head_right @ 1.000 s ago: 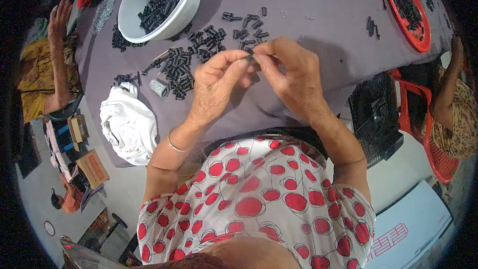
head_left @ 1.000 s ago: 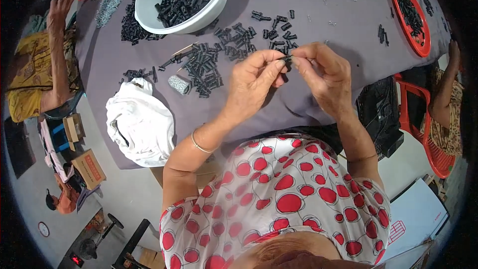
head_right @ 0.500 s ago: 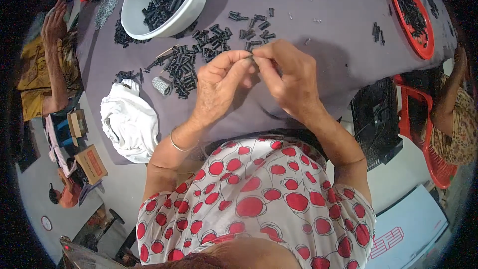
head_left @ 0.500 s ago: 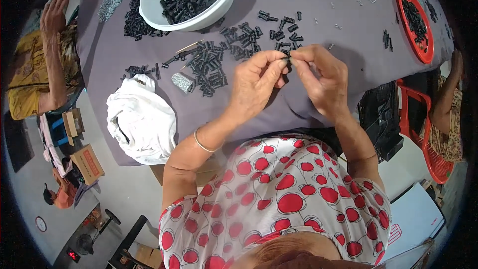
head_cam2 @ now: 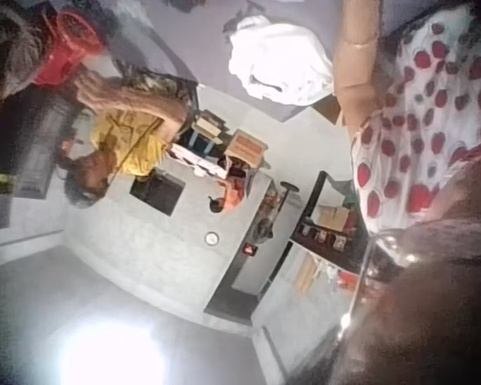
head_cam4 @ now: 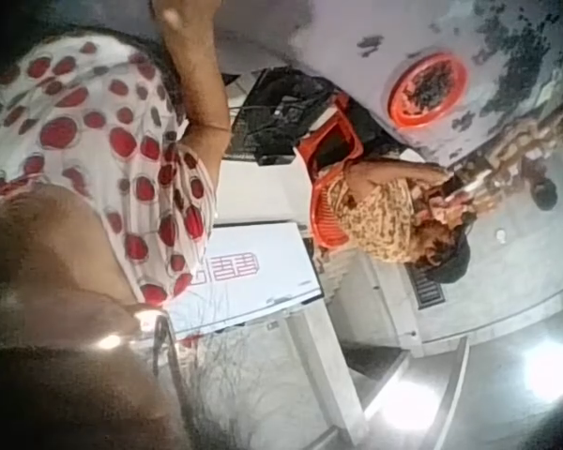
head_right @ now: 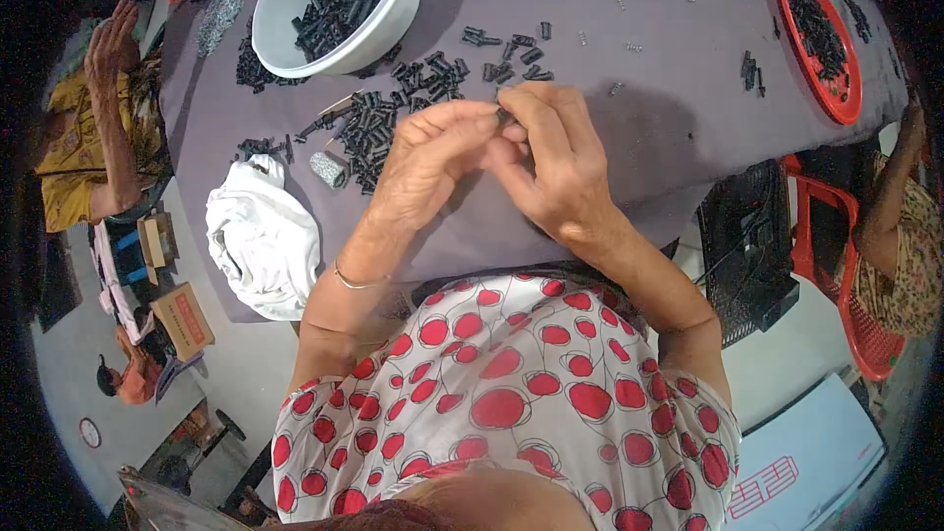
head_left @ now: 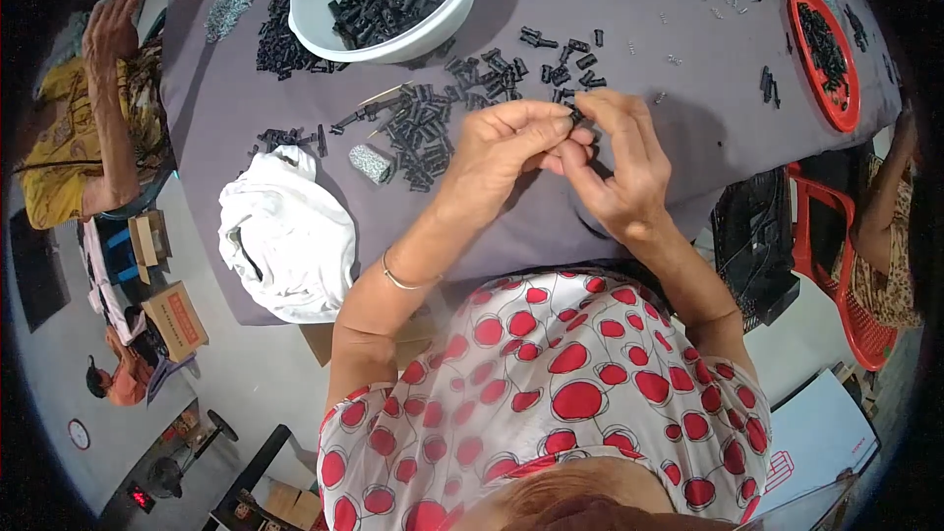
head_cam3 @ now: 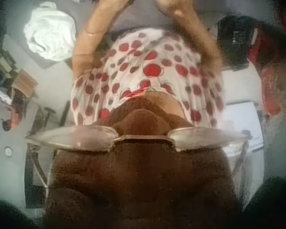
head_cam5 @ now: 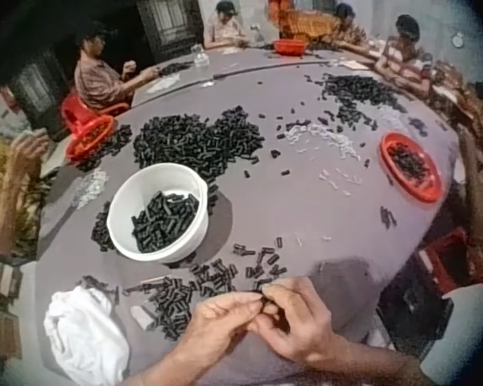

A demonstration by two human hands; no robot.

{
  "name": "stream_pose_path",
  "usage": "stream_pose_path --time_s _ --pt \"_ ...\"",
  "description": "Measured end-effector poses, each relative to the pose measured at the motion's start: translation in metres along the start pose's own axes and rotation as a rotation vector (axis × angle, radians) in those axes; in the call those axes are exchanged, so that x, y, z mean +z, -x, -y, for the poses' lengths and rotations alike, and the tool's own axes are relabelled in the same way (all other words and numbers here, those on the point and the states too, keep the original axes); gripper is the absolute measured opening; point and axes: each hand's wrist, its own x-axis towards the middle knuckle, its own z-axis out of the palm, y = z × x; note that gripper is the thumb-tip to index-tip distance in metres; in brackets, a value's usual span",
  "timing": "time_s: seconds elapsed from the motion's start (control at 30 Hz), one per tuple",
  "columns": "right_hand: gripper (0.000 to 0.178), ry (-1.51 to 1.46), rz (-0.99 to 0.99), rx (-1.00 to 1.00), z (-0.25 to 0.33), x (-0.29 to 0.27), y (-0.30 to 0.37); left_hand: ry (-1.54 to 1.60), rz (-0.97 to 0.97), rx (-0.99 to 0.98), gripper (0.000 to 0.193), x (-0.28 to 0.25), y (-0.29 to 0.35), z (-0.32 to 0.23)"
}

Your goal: Assemble small plastic components by hand at a workstation.

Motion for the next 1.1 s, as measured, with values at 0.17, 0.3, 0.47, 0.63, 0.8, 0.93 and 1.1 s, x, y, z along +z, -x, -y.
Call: stream_pose_path --time_s 0.17,0.3,0.47,0.63,0.8,0.93,1.1 --pt "0.045 -0.02 0.016 -0.012 0.0 -0.001 -0.002 0.056 -0.015 -0.035 0.016 -0.001 0.0 -0.003" --pt "0.044 0.022 -0.004 -0.057 -0.002 -0.001 -0.003 0.035 0.021 0.0 0.02 0.001 0.0 0.0" --pt "0.044 0.063 -0.001 -0.1 -0.002 0.001 0.0 -0.071 0.003 0.057 0.018 0.002 0.001 0.003" --pt "0.041 0.082 0.024 -0.083 0.0 0.002 0.001 -0.025 -0.032 0.097 0.014 0.003 0.0 0.009" --pt "0.046 0.092 0.037 -0.11 0.0 0.0 -0.004 0.057 -0.085 0.139 0.011 0.005 -0.002 0.011" --pt "0.049 0.21 0.134 -0.132 0.0 -0.005 -0.007 0.069 -0.073 0.124 0.01 0.004 -0.003 0.012" --pt "0.043 0.279 0.251 -0.067 0.006 -0.014 -0.008 -0.059 -0.07 0.094 0.01 0.008 -0.001 0.002"
